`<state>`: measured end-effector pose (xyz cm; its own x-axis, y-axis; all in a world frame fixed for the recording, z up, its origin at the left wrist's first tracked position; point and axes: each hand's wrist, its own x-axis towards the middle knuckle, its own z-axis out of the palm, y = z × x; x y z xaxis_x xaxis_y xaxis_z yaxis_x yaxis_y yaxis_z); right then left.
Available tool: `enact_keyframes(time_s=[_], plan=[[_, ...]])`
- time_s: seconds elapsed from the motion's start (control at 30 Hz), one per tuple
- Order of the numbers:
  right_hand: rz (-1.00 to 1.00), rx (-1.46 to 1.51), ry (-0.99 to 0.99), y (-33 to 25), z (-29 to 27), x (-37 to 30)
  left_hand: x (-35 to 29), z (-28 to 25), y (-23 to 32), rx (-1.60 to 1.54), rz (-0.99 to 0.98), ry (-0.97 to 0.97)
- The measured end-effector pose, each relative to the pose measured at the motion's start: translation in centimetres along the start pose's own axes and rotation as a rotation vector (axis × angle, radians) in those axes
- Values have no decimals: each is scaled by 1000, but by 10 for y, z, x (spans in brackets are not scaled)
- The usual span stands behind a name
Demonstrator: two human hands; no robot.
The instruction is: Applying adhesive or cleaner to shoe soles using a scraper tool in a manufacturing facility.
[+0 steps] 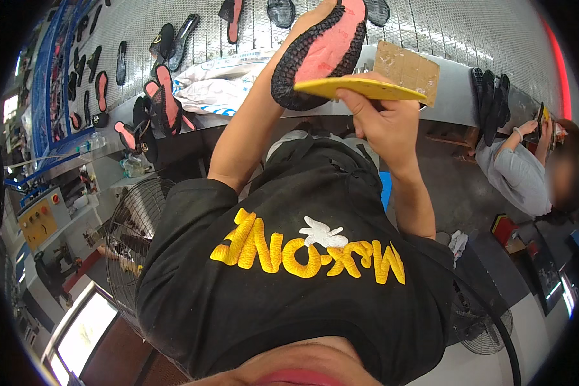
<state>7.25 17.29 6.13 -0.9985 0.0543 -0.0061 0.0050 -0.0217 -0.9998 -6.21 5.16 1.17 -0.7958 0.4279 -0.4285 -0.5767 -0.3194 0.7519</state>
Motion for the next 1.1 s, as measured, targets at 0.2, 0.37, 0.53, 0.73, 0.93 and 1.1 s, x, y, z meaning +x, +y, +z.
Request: enact_keyframes(time_s=[0.2,0.37,0.53,0.73,0.93,1.1], plan=[[-448,-84,-210,3,-8,3,-8,-5,1,-135,-106,24],[-192,-314,35,1,-13,8,-16,-10,-1,-312,-72,-236],[-783,-408,-298,2,-13,14,-12,-15,1,-420,-123,-356],[-804,-453,-138,-5,-9,8,-10,-14,-1,-644,-149,-514],[-789,-429,-332,-8,11,-7,-1,-18,-5,-358,-87,-178],[-645,-309,-165,8,25,-9,33,-24,-7,57,129,256]])
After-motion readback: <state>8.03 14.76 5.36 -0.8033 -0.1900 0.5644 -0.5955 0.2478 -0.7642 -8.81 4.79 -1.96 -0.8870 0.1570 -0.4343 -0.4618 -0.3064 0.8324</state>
